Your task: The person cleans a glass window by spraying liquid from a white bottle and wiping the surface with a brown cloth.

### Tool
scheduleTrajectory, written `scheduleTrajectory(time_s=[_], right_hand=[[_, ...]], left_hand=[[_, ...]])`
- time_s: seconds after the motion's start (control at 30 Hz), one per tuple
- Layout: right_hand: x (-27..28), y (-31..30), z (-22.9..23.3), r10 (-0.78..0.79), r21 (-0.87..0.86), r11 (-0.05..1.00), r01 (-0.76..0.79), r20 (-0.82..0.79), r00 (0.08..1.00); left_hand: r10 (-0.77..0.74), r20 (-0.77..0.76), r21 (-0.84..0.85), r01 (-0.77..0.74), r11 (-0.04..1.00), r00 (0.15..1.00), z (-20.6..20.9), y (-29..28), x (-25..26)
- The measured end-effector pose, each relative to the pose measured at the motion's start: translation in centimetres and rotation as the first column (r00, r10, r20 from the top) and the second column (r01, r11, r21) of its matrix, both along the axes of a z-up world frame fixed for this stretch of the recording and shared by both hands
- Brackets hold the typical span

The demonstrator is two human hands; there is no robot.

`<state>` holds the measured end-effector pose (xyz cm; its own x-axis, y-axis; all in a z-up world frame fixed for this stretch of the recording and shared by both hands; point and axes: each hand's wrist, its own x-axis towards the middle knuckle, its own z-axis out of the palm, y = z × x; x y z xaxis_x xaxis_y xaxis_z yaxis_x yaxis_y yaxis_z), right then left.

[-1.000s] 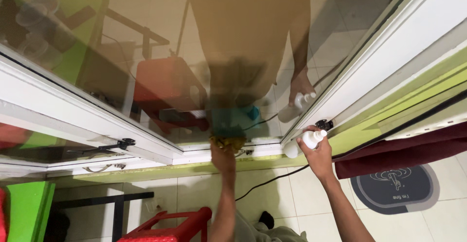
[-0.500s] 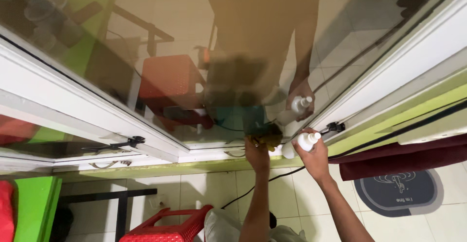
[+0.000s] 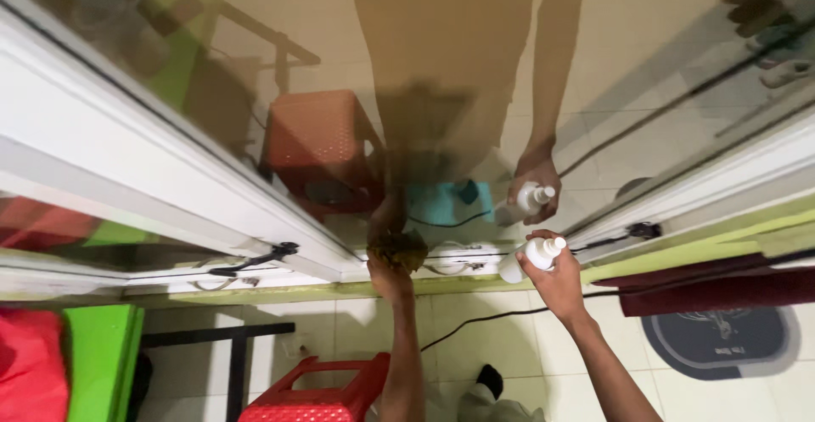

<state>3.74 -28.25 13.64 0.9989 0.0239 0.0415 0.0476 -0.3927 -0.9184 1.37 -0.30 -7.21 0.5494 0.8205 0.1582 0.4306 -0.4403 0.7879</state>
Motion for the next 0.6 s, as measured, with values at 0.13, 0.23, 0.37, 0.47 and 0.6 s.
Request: scheduleTrajectory(time_s=[0.13, 0.23, 0.37, 0.47, 0.6], right_hand=[[-0.9, 2.5, -0.6, -0.012, -0.057, 0.998, 0.010, -0.034, 0.999], [-1.8, 4.1, -0.9, 0.004, 0.029, 1.000, -0.005, 0.038, 0.999], [-2.6, 5.4, -0.8, -0.029, 0.014, 0.999, 0.030, -0.015, 0.999], [-2.9, 6.6, -0.8, -0.064, 0.022, 0.998, 0.064, 0.002, 0.998], [-3.5, 8.7, -0.6, -0.065, 0.075, 0.995, 0.061, 0.055, 0.996]], left_hand=[[-0.001, 0.015, -0.057, 0.002, 0.998, 1.000, -0.1, 4.4, -1.2], [-0.026, 0.011, -0.004, 0.026, 1.000, 1.000, 0.2, 4.8, -1.4], [-0.130, -0.086, 0.018, 0.132, 0.991, 0.988, 1.9, 2.8, -1.7], [-0.202, -0.126, 0.028, 0.207, 0.978, 0.971, 3.2, -0.7, -0.9], [-0.336, 0.129, 0.163, 0.315, 0.935, 0.933, 7.3, -6.0, -0.6]])
